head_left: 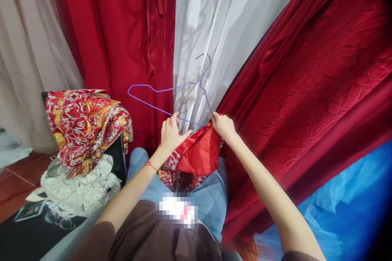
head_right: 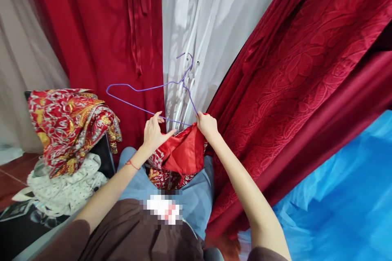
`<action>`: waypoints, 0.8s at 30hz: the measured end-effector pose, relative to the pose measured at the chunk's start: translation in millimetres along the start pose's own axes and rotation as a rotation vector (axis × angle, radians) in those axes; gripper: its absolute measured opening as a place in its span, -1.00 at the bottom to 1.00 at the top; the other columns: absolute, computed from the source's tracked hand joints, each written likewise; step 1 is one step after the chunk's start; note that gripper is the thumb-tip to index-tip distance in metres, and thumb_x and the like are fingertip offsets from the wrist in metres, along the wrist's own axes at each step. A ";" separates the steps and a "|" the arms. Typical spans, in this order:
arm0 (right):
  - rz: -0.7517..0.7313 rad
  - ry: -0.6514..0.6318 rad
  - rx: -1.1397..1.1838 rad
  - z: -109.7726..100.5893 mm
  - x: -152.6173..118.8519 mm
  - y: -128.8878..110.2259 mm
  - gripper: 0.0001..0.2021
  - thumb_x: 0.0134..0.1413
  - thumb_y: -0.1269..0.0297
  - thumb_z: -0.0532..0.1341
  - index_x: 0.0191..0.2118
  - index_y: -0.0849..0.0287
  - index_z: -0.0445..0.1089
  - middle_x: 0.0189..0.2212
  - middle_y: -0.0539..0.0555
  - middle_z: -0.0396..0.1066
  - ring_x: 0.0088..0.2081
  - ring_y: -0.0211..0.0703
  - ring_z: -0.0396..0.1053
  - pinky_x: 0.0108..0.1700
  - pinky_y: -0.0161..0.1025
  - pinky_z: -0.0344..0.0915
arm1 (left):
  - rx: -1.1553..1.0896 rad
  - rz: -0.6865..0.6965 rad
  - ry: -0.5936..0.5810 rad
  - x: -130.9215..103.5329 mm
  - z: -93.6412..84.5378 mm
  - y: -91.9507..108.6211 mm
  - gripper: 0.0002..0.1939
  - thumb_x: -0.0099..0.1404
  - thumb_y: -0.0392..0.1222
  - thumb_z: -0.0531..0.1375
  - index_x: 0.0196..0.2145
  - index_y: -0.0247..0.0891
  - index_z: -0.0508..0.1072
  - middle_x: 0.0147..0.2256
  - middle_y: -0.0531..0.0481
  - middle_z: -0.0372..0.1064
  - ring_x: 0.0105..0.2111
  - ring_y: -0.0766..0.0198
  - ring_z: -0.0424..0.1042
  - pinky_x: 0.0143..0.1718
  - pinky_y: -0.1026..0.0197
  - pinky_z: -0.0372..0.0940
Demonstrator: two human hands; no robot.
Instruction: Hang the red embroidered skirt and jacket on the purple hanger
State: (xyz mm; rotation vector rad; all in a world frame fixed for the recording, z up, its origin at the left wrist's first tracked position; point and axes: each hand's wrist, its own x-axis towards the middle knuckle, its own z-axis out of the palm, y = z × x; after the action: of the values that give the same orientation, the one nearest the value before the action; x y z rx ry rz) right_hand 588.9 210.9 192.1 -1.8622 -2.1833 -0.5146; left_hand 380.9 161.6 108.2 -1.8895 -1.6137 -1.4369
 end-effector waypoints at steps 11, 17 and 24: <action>0.014 -0.007 -0.075 -3.3 -11.9 -3.2 -0.62 0.43 0.19 -0.16 0.06 0.18 0.32 -0.21 0.25 0.53 -0.18 -0.02 0.52 -0.26 -0.27 0.25 | 0.400 -0.311 -0.451 -69.4 -16.3 -51.8 -0.26 0.13 -0.07 0.31 0.18 -0.49 0.26 0.12 -0.50 0.29 0.15 -0.25 0.29 0.10 -0.17 0.21; 0.011 0.023 -0.069 -4.2 -17.0 -13.3 -0.63 0.42 0.20 -0.14 0.02 0.20 0.35 -0.26 0.26 0.53 -0.17 0.01 0.53 -0.28 -0.27 0.24 | 0.411 -0.577 -0.531 -14.7 -57.0 -108.4 -0.68 0.12 0.08 0.26 -0.33 -0.24 0.53 -0.21 -0.26 0.53 -0.11 -0.14 0.51 -0.17 0.05 0.32; 0.031 0.037 -0.079 -4.1 -20.0 -19.4 -0.63 0.41 0.24 -0.14 0.01 0.22 0.36 -0.29 0.28 0.53 -0.15 0.04 0.53 -0.29 -0.26 0.25 | -0.460 -0.752 -0.278 -1.3 -0.2 -126.1 -0.86 0.08 -0.11 0.26 -0.43 -0.21 0.43 -0.41 -0.05 0.51 -0.23 0.10 0.50 -0.21 0.19 0.30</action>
State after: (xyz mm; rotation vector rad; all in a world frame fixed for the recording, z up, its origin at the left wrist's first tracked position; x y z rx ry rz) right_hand 573.0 188.6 185.8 -1.9075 -2.1358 -0.6329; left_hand 272.4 203.9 59.8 -1.8451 -2.4815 -2.0421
